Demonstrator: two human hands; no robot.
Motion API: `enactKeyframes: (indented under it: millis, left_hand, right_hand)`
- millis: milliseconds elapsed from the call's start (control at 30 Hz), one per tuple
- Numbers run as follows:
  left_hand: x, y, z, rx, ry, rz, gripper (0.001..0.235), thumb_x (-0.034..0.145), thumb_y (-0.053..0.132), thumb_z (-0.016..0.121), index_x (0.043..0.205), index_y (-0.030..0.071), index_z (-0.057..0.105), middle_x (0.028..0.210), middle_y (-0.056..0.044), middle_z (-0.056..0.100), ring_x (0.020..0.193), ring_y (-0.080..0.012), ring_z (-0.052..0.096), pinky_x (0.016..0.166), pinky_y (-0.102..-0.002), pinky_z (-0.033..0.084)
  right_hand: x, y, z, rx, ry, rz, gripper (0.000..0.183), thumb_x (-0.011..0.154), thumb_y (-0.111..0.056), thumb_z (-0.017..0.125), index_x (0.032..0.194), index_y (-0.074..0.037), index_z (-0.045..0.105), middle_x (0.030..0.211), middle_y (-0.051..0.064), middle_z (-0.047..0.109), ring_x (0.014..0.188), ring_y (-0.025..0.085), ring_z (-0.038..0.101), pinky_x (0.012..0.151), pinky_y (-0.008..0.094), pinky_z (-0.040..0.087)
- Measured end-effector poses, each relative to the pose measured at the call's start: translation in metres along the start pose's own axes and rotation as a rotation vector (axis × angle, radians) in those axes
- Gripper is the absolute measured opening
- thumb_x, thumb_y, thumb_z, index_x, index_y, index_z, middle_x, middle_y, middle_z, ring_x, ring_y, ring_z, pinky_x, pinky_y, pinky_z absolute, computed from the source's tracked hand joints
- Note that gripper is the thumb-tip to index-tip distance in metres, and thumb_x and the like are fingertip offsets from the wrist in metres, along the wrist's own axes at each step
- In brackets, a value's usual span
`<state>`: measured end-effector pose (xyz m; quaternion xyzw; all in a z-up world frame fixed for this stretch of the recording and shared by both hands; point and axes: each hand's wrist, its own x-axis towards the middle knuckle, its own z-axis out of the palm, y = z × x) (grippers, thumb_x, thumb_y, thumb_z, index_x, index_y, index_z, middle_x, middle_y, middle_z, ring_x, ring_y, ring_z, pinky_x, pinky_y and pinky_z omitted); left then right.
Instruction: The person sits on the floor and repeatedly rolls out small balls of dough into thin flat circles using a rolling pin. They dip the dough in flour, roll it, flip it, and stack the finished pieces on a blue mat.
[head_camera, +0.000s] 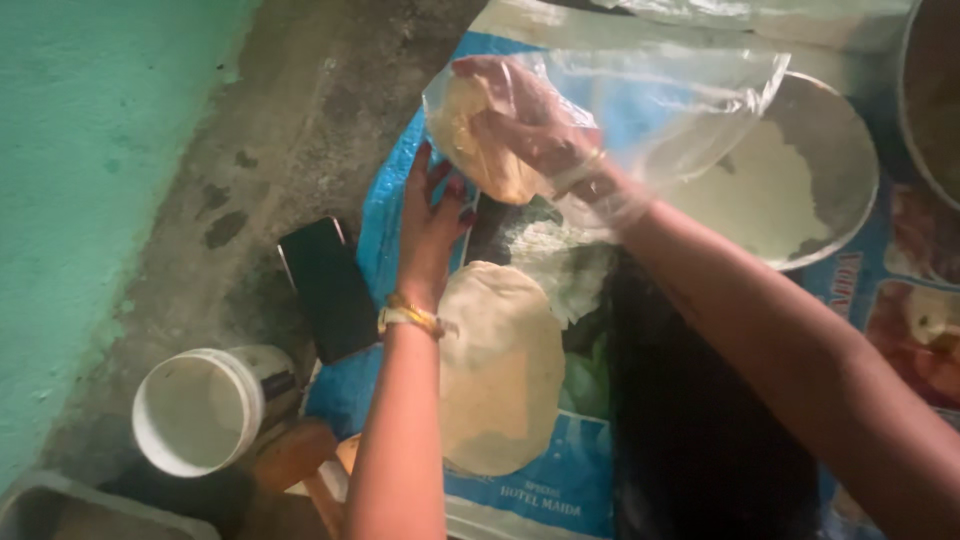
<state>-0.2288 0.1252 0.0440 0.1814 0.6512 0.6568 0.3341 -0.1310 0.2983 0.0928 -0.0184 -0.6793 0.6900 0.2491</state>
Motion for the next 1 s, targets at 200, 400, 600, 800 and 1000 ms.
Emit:
enactKeyframes:
  millis: [200, 400, 600, 800, 1000]
  left_hand:
    - [0.033, -0.009, 0.017, 0.434, 0.139, 0.616, 0.052, 0.102, 0.02, 0.075, 0.148, 0.008, 0.055, 0.136, -0.017, 0.056, 0.123, -0.0284, 0.057, 0.102, -0.042, 0.051]
    - [0.05, -0.027, 0.009, 0.48, 0.307, 0.433, 0.025, 0.101, 0.018, 0.065, 0.118, 0.003, 0.074, 0.106, -0.014, 0.069, 0.096, -0.0263, 0.066, 0.089, -0.038, 0.053]
    - [0.057, -0.046, 0.027, 0.421, 0.392, 0.462, 0.024, 0.103, 0.019, 0.063, 0.107, -0.002, 0.072, 0.108, -0.014, 0.068, 0.095, -0.0271, 0.067, 0.085, -0.038, 0.053]
    - [0.033, -0.021, 0.033, 0.52, 0.406, 0.448, 0.03, 0.104, 0.023, 0.065, 0.124, 0.001, 0.066, 0.118, -0.017, 0.065, 0.107, -0.0314, 0.066, 0.093, -0.041, 0.053]
    - [0.008, -0.02, 0.035, 0.743, 0.229, 0.765, 0.077, 0.097, 0.03, 0.072, 0.157, 0.003, 0.033, 0.143, -0.03, 0.049, 0.129, -0.0443, 0.052, 0.106, -0.045, 0.046]
  right_hand:
    - [0.0, 0.058, -0.017, -0.1, 0.088, -0.026, 0.061, 0.095, 0.002, 0.064, 0.151, -0.007, 0.044, 0.148, 0.009, 0.051, 0.136, 0.023, 0.052, 0.112, 0.038, 0.054]
    - [-0.022, 0.057, -0.026, -0.886, 0.058, -0.525, 0.069, 0.09, 0.005, 0.065, 0.153, 0.0, 0.037, 0.142, 0.016, 0.054, 0.133, 0.036, 0.053, 0.113, 0.049, 0.044]
    - [-0.073, 0.045, -0.031, -0.994, 0.046, -0.177, 0.075, 0.085, -0.029, 0.082, 0.142, 0.001, 0.043, 0.131, 0.023, 0.054, 0.127, 0.043, 0.05, 0.112, 0.06, 0.033]
    - [-0.05, 0.071, -0.017, -0.808, 0.016, -0.093, 0.068, 0.094, -0.025, 0.073, 0.152, -0.007, 0.042, 0.137, 0.02, 0.055, 0.13, 0.042, 0.048, 0.109, 0.048, 0.039]
    - [-0.034, 0.106, -0.032, 0.149, 0.225, 0.284, 0.051, 0.099, -0.031, 0.072, 0.141, -0.009, 0.05, 0.128, 0.014, 0.058, 0.116, 0.035, 0.055, 0.097, 0.045, 0.044]
